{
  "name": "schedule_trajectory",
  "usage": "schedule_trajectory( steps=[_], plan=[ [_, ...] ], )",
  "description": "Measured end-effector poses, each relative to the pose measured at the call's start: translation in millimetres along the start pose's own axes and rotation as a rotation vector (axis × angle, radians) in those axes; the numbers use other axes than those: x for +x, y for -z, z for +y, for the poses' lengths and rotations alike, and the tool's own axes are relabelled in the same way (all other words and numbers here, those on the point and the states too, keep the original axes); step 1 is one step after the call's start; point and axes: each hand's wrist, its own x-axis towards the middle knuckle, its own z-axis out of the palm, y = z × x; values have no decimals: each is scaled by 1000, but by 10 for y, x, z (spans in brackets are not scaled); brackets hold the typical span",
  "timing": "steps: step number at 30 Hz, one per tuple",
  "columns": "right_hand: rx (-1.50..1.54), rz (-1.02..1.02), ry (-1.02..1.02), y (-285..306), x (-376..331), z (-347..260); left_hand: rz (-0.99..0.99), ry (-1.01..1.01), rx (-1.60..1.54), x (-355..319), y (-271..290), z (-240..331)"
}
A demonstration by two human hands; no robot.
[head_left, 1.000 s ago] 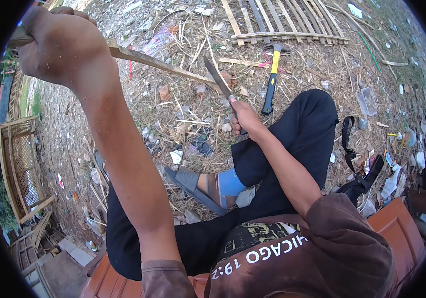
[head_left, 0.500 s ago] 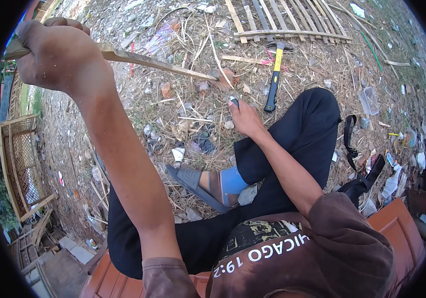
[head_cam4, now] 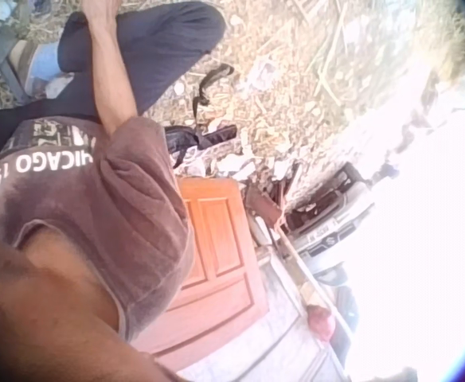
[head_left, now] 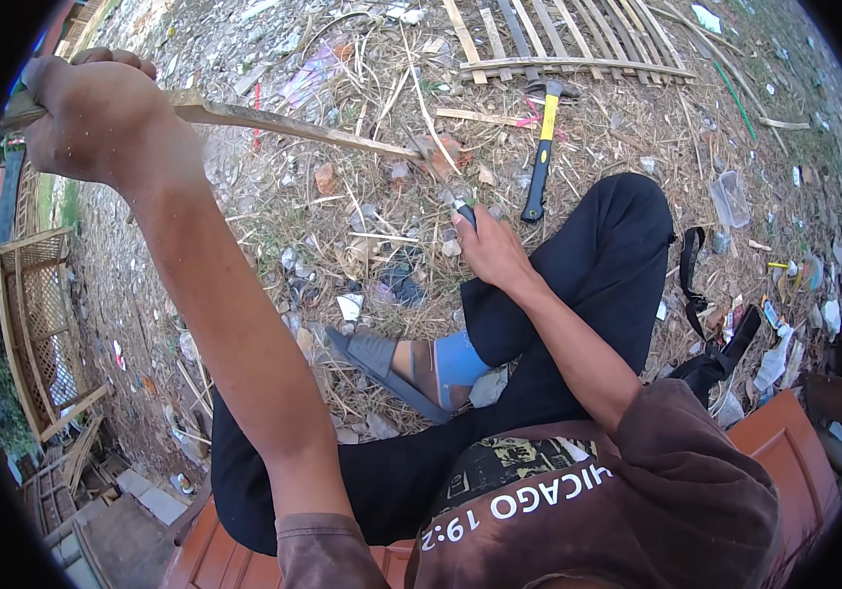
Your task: The person whittles a long strip of bamboo using a knife, shaving off thin layers along its length while holding it by hand.
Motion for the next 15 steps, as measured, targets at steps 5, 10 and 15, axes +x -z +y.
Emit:
schedule_trajectory(
  steps=[5, 10, 15],
  plan=[
    [160, 68, 157, 68, -220, -41, -49, -36, 60, 76, -31, -42],
    [25, 19, 21, -36, -91, 105, -80, -16, 16, 129, -76, -84],
    [231, 35, 134, 158, -271, -231, -96, -9, -47, 79, -24, -45]
  ],
)
